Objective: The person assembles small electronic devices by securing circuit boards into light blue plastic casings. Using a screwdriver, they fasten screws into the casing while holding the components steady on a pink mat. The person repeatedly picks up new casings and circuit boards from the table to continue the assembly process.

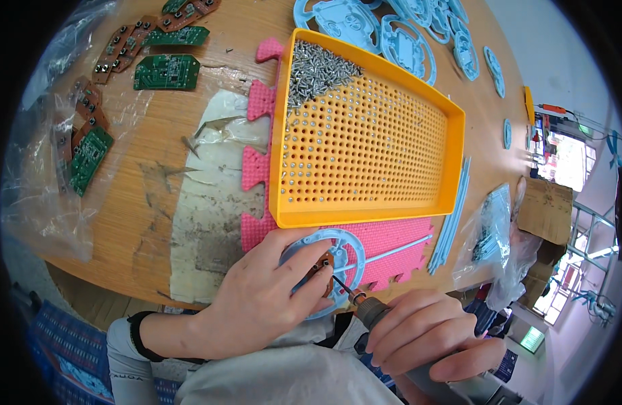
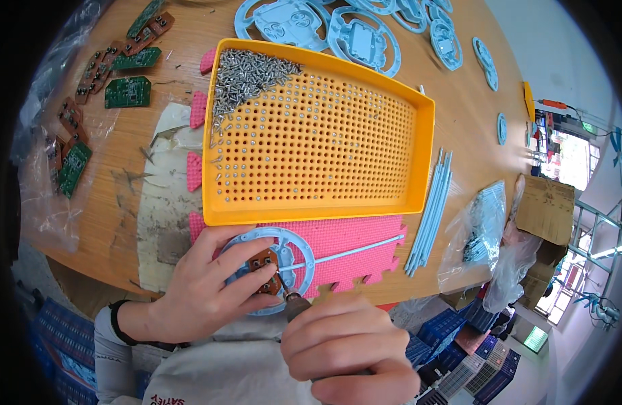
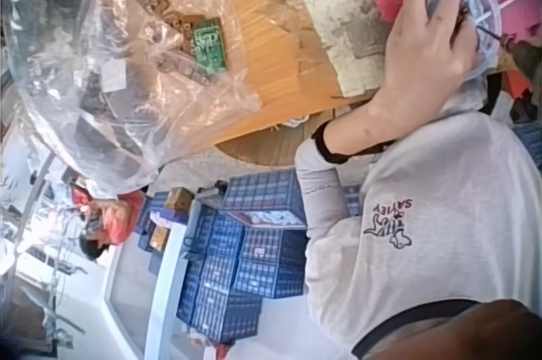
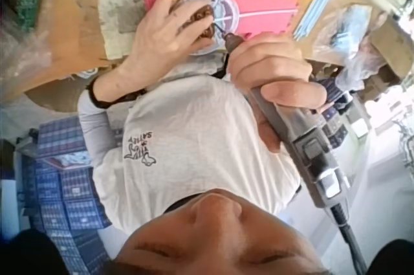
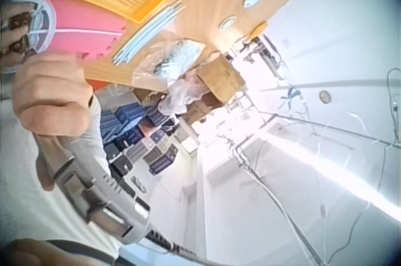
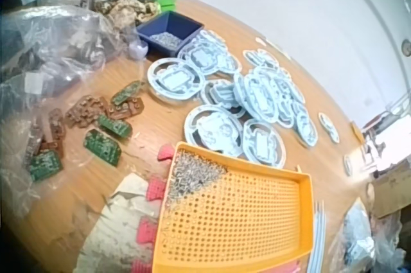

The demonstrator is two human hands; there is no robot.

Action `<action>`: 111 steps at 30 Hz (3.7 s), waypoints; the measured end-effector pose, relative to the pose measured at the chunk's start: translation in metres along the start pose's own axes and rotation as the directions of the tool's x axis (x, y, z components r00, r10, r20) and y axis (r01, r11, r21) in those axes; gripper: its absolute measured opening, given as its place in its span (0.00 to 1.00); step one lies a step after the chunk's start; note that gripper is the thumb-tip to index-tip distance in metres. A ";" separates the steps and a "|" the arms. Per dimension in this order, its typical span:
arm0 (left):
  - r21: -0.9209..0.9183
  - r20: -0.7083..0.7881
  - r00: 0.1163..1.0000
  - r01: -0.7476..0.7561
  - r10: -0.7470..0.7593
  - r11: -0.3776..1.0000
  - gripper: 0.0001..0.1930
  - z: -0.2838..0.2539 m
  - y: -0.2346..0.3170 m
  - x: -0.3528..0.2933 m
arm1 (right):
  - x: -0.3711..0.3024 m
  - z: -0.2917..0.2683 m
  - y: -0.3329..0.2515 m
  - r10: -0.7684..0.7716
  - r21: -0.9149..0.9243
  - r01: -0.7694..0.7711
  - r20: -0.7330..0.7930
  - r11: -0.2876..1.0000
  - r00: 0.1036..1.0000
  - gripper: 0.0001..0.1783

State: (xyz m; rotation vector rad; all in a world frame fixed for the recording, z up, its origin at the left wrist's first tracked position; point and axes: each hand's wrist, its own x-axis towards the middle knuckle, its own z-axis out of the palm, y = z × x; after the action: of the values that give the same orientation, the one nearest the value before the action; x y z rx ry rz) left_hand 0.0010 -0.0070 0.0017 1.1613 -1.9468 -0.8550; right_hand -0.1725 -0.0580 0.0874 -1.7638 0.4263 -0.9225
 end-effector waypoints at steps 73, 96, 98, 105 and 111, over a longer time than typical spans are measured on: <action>-0.002 -0.120 0.991 0.058 -0.058 0.998 0.16 0.013 0.003 -0.008 | -0.011 0.019 -0.005 -0.119 0.142 0.112 0.042 0.984 0.992 0.30; -0.008 -0.084 0.996 0.028 -0.029 1.000 0.18 0.012 0.000 -0.008 | 0.030 -0.010 -0.007 -0.205 0.389 0.151 0.103 0.909 0.973 0.16; -0.013 -0.088 0.996 0.016 -0.017 1.000 0.18 0.012 -0.001 -0.007 | 0.033 -0.010 -0.001 -0.270 0.132 0.299 -0.200 0.945 0.942 0.25; -0.003 -0.097 0.995 0.027 -0.028 1.000 0.17 0.011 -0.001 -0.008 | 0.089 -0.024 0.060 -0.243 0.126 0.259 -0.131 0.958 0.961 0.40; -0.019 -0.109 0.994 -0.010 0.007 1.000 0.16 0.012 -0.004 -0.011 | 0.099 -0.028 0.080 -0.255 0.050 0.259 -0.087 0.964 0.963 0.39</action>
State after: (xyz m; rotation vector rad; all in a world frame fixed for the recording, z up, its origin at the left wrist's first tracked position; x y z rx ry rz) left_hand -0.0032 0.0037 -0.0107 1.1632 -1.8497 -0.7882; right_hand -0.1185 -0.1727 0.0563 -1.7570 0.2189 -1.1799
